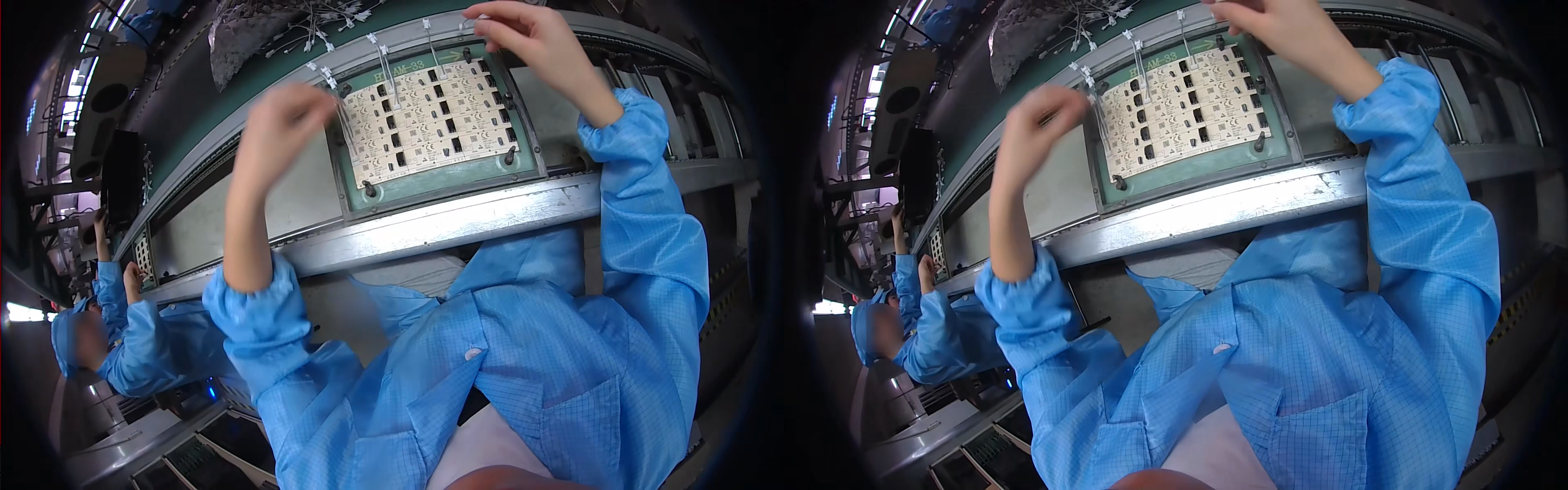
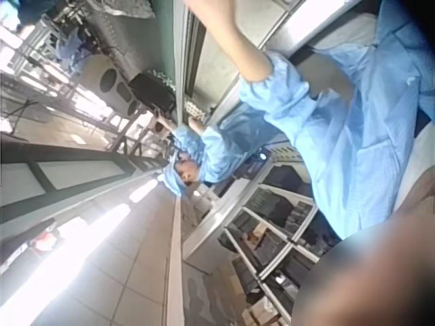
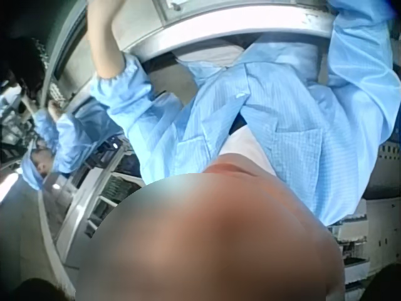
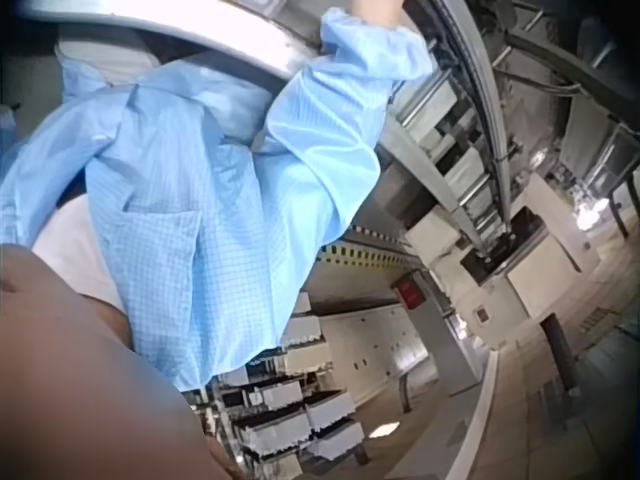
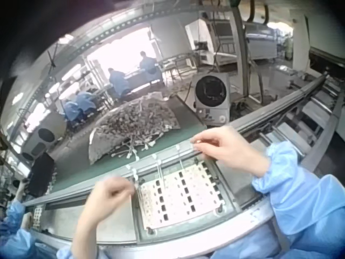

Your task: Assembling and inspecting components on a circuit board at a manual workstation.

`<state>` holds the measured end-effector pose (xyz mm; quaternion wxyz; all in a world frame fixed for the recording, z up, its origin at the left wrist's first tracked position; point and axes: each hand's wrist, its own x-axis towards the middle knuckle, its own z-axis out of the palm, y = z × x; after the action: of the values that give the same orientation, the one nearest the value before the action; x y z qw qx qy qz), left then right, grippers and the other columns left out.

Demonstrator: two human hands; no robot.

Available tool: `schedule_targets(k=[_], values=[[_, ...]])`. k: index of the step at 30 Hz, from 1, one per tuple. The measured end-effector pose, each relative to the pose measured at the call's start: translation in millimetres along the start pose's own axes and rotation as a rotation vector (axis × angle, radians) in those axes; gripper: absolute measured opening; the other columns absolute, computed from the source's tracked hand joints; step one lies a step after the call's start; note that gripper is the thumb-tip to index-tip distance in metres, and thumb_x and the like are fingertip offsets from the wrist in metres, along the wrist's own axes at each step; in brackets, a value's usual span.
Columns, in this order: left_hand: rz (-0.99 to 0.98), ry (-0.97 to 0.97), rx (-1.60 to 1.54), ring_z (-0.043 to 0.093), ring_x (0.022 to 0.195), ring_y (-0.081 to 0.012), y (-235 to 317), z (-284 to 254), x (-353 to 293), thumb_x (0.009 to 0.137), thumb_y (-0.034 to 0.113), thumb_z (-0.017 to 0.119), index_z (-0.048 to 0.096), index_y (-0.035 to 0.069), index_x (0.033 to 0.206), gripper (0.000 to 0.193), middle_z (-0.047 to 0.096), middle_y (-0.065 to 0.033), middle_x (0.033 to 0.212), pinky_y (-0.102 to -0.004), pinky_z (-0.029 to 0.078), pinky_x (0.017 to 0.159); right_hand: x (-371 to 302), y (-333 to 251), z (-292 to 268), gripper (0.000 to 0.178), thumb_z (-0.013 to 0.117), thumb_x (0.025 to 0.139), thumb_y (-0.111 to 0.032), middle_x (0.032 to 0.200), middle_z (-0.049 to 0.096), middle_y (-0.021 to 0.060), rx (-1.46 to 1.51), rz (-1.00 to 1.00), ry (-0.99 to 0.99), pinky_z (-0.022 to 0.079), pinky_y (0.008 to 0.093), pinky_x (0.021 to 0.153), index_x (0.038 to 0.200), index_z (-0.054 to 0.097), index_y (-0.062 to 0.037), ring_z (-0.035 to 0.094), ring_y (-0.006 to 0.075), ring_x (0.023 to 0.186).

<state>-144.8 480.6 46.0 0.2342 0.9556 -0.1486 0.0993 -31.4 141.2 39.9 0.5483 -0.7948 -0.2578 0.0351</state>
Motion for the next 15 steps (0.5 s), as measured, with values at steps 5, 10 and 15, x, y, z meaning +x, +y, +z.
schedule_targets(k=[5,10,15], values=[[-0.179,0.238,0.165,0.07,0.1,-0.0287,-90.2,22.3,75.4,0.088,0.02,0.069,0.075,0.013,0.113,0.026,0.073,-0.0087,0.11,-0.0405,0.054,0.089,-13.0,21.2,16.1,0.03,0.064,0.101,-0.009,0.119,0.075,0.0117,-0.12,-0.358,-0.049,0.058,0.0295,0.093,0.13,0.068,-0.0015,0.073,0.0184,0.108],[-0.116,0.297,0.437,0.069,0.105,-0.0274,-115.9,46.4,100.8,0.089,0.031,0.068,0.072,0.02,0.108,0.022,0.073,-0.002,0.108,-0.0506,0.052,0.084,-27.8,14.0,20.2,0.031,0.06,0.102,-0.007,0.119,0.075,0.0131,-0.247,-0.388,-0.039,0.059,0.0307,0.089,0.132,0.067,-0.0025,0.074,0.0208,0.108],[-0.107,0.276,0.614,0.067,0.108,-0.0273,-116.0,46.5,105.0,0.09,0.036,0.067,0.072,0.022,0.108,0.024,0.072,-0.0001,0.11,-0.0555,0.049,0.087,-33.0,32.9,40.2,0.03,0.065,0.099,-0.015,0.104,0.076,0.0095,-0.373,-0.623,0.054,0.059,0.0346,0.08,0.128,0.071,-0.0101,0.073,0.0262,0.093]])
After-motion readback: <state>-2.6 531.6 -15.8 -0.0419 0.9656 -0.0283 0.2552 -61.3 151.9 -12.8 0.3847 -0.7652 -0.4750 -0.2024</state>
